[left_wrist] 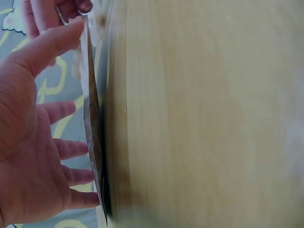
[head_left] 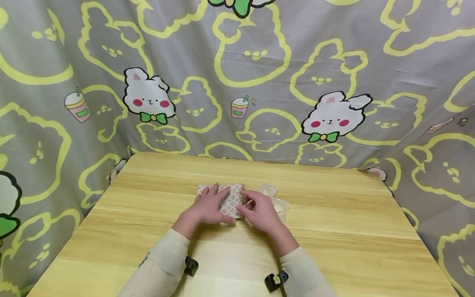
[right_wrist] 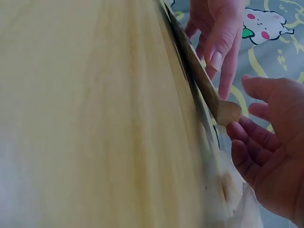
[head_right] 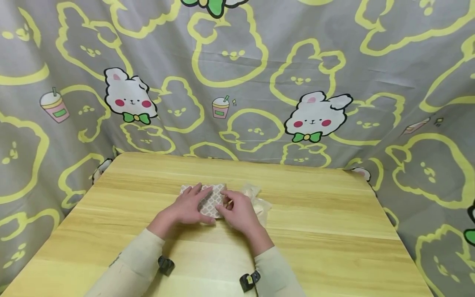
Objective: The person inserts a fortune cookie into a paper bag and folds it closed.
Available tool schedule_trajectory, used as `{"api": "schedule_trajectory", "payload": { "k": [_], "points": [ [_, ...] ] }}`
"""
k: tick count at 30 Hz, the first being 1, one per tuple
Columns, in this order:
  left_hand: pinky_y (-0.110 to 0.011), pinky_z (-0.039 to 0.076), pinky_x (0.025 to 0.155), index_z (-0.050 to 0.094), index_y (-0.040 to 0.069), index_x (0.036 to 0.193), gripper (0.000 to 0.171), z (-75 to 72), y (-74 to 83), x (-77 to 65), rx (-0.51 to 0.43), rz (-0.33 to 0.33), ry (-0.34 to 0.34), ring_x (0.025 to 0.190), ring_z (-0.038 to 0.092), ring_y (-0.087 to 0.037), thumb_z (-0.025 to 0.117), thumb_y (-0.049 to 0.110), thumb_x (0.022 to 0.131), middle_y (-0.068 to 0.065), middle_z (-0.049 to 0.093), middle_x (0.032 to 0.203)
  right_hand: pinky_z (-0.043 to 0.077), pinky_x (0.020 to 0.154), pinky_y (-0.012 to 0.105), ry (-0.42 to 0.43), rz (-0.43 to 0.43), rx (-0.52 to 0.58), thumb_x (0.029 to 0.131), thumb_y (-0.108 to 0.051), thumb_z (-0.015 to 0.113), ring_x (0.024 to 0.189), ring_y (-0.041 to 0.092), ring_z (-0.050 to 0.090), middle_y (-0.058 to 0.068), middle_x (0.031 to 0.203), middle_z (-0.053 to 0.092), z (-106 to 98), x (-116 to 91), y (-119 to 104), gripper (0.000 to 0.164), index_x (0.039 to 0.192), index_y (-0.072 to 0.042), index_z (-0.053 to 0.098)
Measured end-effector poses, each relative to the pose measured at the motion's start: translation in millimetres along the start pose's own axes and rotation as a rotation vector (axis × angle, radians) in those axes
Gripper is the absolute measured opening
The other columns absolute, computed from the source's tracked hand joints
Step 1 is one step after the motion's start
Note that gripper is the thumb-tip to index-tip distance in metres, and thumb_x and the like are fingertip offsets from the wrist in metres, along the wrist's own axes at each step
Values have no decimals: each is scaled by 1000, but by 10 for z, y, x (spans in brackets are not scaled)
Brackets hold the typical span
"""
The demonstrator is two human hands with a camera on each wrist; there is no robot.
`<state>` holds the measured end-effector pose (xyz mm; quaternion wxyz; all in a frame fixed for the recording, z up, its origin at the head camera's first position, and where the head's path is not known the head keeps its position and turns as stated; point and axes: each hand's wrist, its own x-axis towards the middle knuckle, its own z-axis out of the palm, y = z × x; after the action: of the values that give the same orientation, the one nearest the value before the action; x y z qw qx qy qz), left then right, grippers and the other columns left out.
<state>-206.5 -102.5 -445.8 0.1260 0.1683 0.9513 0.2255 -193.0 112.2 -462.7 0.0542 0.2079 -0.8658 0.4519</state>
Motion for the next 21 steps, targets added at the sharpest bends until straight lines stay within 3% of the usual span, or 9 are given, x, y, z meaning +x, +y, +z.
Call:
{"api": "schedule_trajectory", "payload": {
  "k": [10, 16, 21],
  "points": [
    [-68, 11, 109, 33, 25, 158, 110, 5, -43, 9, 42, 8, -22, 145, 10, -50, 85, 60, 68, -22, 16, 162, 52, 69, 32, 34, 86, -61, 86, -4, 74, 73, 12, 60, -1, 83, 65, 65, 59, 46, 25, 110, 0, 72],
    [-68, 12, 109, 33, 25, 158, 110, 10, -54, 20, 49, 2, -27, 145, 10, -48, 86, 59, 67, -20, 17, 162, 51, 68, 31, 21, 173, -98, 89, -4, 70, 74, 12, 58, -3, 81, 63, 76, 84, 104, 21, 109, -3, 73],
    [-68, 11, 109, 35, 24, 157, 109, 10, -65, 25, 60, 8, -17, 144, 10, -50, 85, 59, 68, -20, 20, 161, 50, 66, 32, 30, 189, -122, 87, -6, 73, 70, 12, 56, -4, 76, 62, 76, 98, 140, 17, 105, -4, 75]
  ]
}}
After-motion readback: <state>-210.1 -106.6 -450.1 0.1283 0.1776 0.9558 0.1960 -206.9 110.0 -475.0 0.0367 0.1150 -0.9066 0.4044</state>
